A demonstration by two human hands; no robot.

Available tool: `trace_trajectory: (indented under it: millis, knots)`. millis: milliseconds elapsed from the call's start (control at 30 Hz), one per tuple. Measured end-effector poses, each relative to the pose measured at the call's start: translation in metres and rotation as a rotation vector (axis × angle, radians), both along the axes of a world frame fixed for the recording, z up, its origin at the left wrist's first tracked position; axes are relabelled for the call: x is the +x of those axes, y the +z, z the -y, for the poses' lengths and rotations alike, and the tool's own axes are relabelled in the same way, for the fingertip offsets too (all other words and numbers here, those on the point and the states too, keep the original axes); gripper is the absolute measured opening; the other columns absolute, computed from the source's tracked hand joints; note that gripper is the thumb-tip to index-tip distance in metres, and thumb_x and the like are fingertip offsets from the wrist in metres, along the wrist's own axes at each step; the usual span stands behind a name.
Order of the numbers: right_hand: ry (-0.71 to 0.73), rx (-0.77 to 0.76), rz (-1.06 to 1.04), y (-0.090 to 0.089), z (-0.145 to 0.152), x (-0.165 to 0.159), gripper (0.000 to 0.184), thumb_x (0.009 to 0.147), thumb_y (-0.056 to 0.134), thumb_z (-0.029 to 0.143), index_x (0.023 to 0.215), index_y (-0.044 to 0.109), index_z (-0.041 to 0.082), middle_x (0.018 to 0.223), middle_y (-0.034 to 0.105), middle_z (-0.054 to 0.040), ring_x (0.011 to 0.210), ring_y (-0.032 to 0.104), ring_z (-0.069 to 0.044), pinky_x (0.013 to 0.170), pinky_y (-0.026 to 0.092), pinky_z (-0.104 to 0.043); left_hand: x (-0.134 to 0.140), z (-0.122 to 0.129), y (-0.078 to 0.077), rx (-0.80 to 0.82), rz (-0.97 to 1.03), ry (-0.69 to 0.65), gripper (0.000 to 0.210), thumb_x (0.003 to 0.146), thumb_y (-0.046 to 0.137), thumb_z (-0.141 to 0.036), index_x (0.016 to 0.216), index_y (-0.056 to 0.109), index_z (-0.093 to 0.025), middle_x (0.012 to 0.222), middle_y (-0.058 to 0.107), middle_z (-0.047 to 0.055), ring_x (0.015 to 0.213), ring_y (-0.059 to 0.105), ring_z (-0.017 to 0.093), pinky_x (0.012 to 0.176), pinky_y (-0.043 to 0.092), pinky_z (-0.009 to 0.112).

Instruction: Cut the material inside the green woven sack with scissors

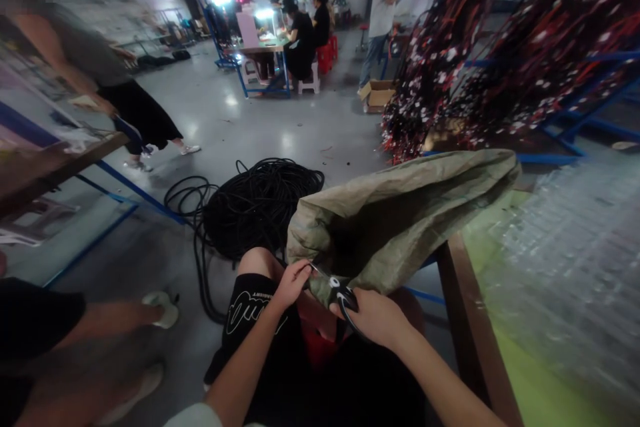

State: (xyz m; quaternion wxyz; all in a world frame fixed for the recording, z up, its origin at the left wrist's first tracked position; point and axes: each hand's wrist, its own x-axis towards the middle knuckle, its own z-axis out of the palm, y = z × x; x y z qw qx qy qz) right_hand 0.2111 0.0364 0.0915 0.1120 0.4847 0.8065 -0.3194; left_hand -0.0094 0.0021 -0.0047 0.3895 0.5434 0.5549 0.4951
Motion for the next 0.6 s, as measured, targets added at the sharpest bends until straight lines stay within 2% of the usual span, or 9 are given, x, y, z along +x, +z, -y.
trace_trajectory:
  millis: [267,467,600]
  knots:
    - [-0.025,0.019,0.006,0.0012,0.0059,-0.0109,0.049,0.091,0.042,0.06,0.075,0.063,0.019,0.078,0.07,-0.0106,0.074,0.067,-0.027,0.059,0.038,-0.029,0.0005,0.0001,0.0051,-0.003,-0.063,-0.015,0.036,0.096,0.039,-0.038,0.088,0.065,-0.015,0.081,0.066,0.006,0.076,0.059,0.016,0.074,0.046,0.028]
    - [-0.066,0.039,-0.018,-0.0068,0.0033,-0.0039,0.048,0.088,0.047,0.063,0.093,0.064,0.019,0.086,0.071,-0.0103,0.082,0.067,-0.028,0.064,0.042,-0.029,0.0004,0.0019,0.0089,0.067,-0.187,-0.068,0.032,0.094,0.046,-0.038,0.096,0.068,-0.015,0.086,0.067,0.008,0.079,0.06,0.018,0.076,0.047,0.03]
    - [-0.042,0.061,0.016,-0.0033,0.0047,-0.0075,0.051,0.09,0.044,0.063,0.084,0.067,0.019,0.083,0.071,-0.0107,0.08,0.068,-0.028,0.063,0.041,-0.029,0.0006,0.0003,0.0033,0.106,-0.268,-0.049,0.032,0.093,0.048,-0.039,0.104,0.068,-0.016,0.092,0.068,0.01,0.086,0.061,0.022,0.081,0.048,0.034]
